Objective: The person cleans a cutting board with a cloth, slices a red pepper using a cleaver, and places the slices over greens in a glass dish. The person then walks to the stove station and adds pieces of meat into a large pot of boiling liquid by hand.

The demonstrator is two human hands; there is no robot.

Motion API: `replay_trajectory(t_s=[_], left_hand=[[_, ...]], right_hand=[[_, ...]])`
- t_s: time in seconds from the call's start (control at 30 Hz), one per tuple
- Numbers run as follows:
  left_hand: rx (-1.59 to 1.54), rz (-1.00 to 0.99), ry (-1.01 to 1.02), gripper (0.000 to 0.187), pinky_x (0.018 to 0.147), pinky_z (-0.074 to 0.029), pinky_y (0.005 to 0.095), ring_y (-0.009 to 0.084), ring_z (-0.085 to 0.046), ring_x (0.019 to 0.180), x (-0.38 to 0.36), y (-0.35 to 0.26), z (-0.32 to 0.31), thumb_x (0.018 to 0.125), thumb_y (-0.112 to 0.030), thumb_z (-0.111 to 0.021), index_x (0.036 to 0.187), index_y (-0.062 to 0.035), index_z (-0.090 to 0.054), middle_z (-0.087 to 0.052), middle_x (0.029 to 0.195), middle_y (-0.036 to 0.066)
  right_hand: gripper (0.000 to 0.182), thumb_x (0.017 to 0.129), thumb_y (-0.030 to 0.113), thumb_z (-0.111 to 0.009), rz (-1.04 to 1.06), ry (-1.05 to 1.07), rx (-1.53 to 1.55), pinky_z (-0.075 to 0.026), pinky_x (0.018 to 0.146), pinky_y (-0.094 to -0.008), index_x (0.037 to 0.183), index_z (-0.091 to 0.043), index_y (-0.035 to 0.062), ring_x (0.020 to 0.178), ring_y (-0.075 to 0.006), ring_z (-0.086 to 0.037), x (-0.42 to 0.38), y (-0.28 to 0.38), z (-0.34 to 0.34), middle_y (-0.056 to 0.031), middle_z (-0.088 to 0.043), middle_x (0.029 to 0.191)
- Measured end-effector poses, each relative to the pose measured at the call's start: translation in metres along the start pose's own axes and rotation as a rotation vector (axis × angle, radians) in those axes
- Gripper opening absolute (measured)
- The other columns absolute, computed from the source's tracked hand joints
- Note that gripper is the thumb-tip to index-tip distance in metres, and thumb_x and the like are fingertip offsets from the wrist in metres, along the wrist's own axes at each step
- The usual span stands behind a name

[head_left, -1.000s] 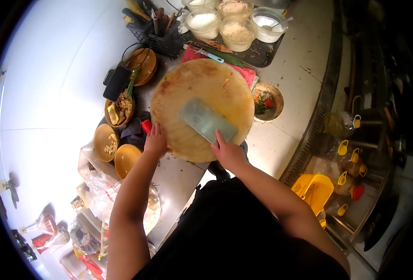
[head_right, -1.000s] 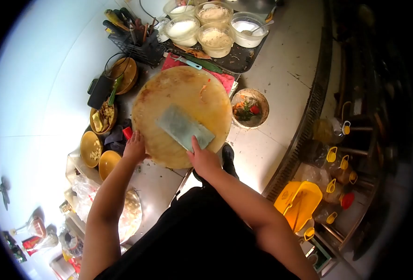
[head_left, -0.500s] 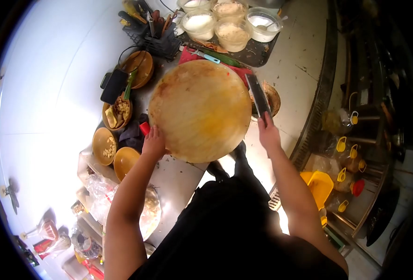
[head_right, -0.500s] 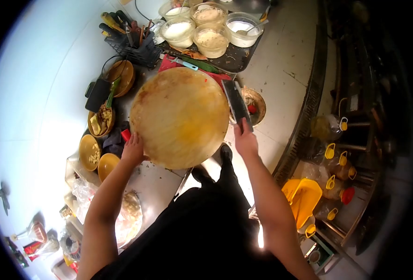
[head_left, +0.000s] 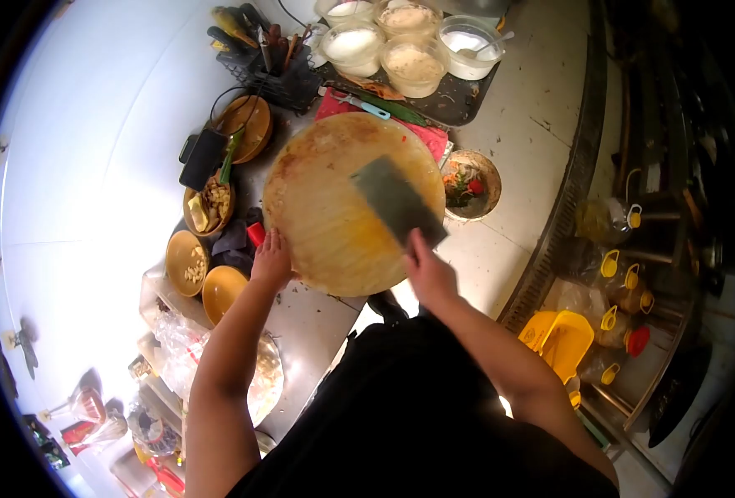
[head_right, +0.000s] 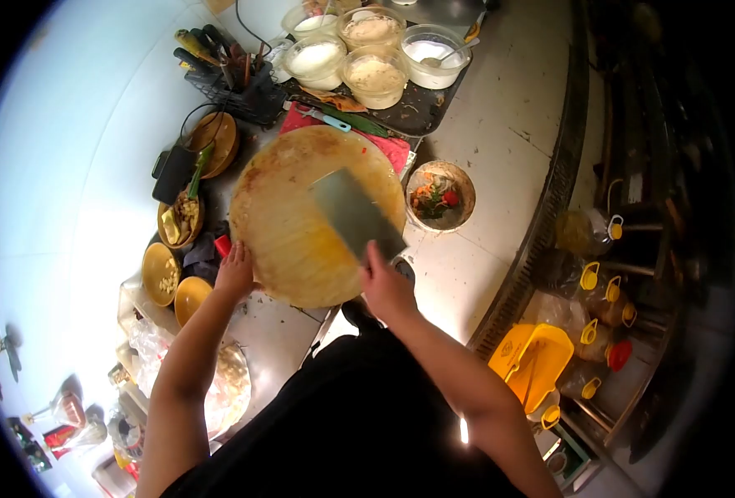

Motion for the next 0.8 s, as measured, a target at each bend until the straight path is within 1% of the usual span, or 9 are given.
replay_trajectory(t_s=[0.03,0.17,0.23,0.37,0.43,0.53,0.63,0.7,0.8], left_hand=[[0.010,0.004,0.007,0.102,0.111,-0.026,0.0402,0.0344,-0.024,0.140,-0.002,0.000,0.001,0.067,-0.039,-0.080,0.141,0.0058,-0.027,-0.022,0.150,0.023],[-0.006,-0.011,-0.017,0.104,0.111,-0.027,0.0420,0.0364,-0.022,0.140,0.000,0.003,-0.005,0.063,-0.039,-0.082,0.140,0.0050,-0.027,-0.020,0.151,0.024],[0.013,-0.005,-0.024,0.102,0.110,-0.027,0.0403,0.0348,-0.025,0.139,-0.002,0.000,-0.001,0.066,-0.039,-0.081,0.140,0.0062,-0.027,-0.022,0.150,0.024],[-0.008,-0.011,-0.056,0.101,0.110,-0.028,0.0404,0.0350,-0.026,0.138,-0.003,0.000,-0.003,0.065,-0.039,-0.081,0.139,0.0063,-0.028,-0.023,0.150,0.024],[0.003,-0.023,-0.060,0.103,0.109,-0.029,0.0408,0.0353,-0.027,0.138,-0.003,0.001,-0.002,0.065,-0.039,-0.082,0.139,0.0063,-0.028,-0.024,0.149,0.024],[0.006,-0.029,-0.064,0.103,0.109,-0.029,0.0411,0.0355,-0.029,0.137,-0.002,0.002,-0.003,0.064,-0.040,-0.082,0.139,0.0063,-0.028,-0.025,0.148,0.024],[0.009,-0.035,-0.061,0.103,0.109,-0.030,0.0411,0.0355,-0.030,0.136,-0.003,0.002,0.000,0.063,-0.040,-0.082,0.138,0.0067,-0.029,-0.027,0.148,0.025],[0.012,-0.038,-0.074,0.104,0.109,-0.030,0.0410,0.0355,-0.030,0.136,-0.002,0.003,-0.002,0.063,-0.041,-0.082,0.138,0.0068,-0.029,-0.027,0.147,0.025],[0.033,-0.040,-0.072,0.105,0.109,-0.030,0.0407,0.0353,-0.030,0.137,-0.001,0.002,-0.003,0.063,-0.042,-0.082,0.139,0.0069,-0.028,-0.028,0.147,0.025]], right_hand=[[0.057,0.091,0.036,-0.051,0.064,0.031,0.028,-0.050,0.072,-0.0475,0.143,-0.033,0.0215,0.081,-0.0404,-0.063,0.000,0.014,-0.011,-0.0209,-0.066,0.091],[0.057,0.091,0.034,-0.050,0.025,0.180,-0.064,-0.050,0.072,-0.0471,0.143,-0.032,0.0186,0.083,-0.0398,-0.063,0.022,0.051,-0.031,-0.0206,-0.065,0.094],[0.060,0.092,0.032,-0.049,0.043,0.063,-0.063,-0.049,0.066,-0.0485,0.145,-0.028,0.0138,0.075,-0.0374,-0.063,0.034,0.052,-0.037,-0.0203,-0.065,0.083],[0.059,0.093,0.035,-0.047,-0.159,0.034,0.012,-0.048,0.070,-0.0495,0.146,-0.027,0.0170,0.081,-0.0405,-0.063,0.037,0.033,-0.018,-0.0210,-0.066,0.091],[0.060,0.094,0.034,-0.043,-0.251,-0.178,0.029,-0.048,0.066,-0.0491,0.147,-0.025,0.0147,0.073,-0.0393,-0.063,0.032,0.005,-0.010,-0.0209,-0.066,0.081],[0.057,0.094,0.037,-0.044,-0.286,-0.252,-0.062,-0.049,0.068,-0.0492,0.145,-0.030,0.0137,0.076,-0.0415,-0.063,0.020,-0.018,0.020,-0.0218,-0.066,0.086],[0.055,0.094,0.037,-0.045,-0.158,-0.209,-0.077,-0.049,0.067,-0.0493,0.144,-0.032,0.0179,0.076,-0.0402,-0.063,-0.003,-0.022,0.028,-0.0200,-0.067,0.082],[0.054,0.094,0.038,-0.046,-0.118,-0.064,-0.141,-0.050,0.066,-0.0489,0.143,-0.033,0.0196,0.074,-0.0388,-0.064,-0.023,-0.009,0.024,-0.0189,-0.067,0.085],[0.056,0.092,0.042,-0.049,0.075,0.026,-0.228,-0.051,0.063,-0.0508,0.140,-0.035,0.0166,0.070,-0.0398,-0.063,-0.044,-0.009,-0.007,-0.0200,-0.064,0.079]])
Point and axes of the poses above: each hand's wrist, its own x-axis towards the middle knuckle, its own z-axis out of the back of the hand, y = z × x, the point moved 1 cm from there along x, towards the middle knuckle
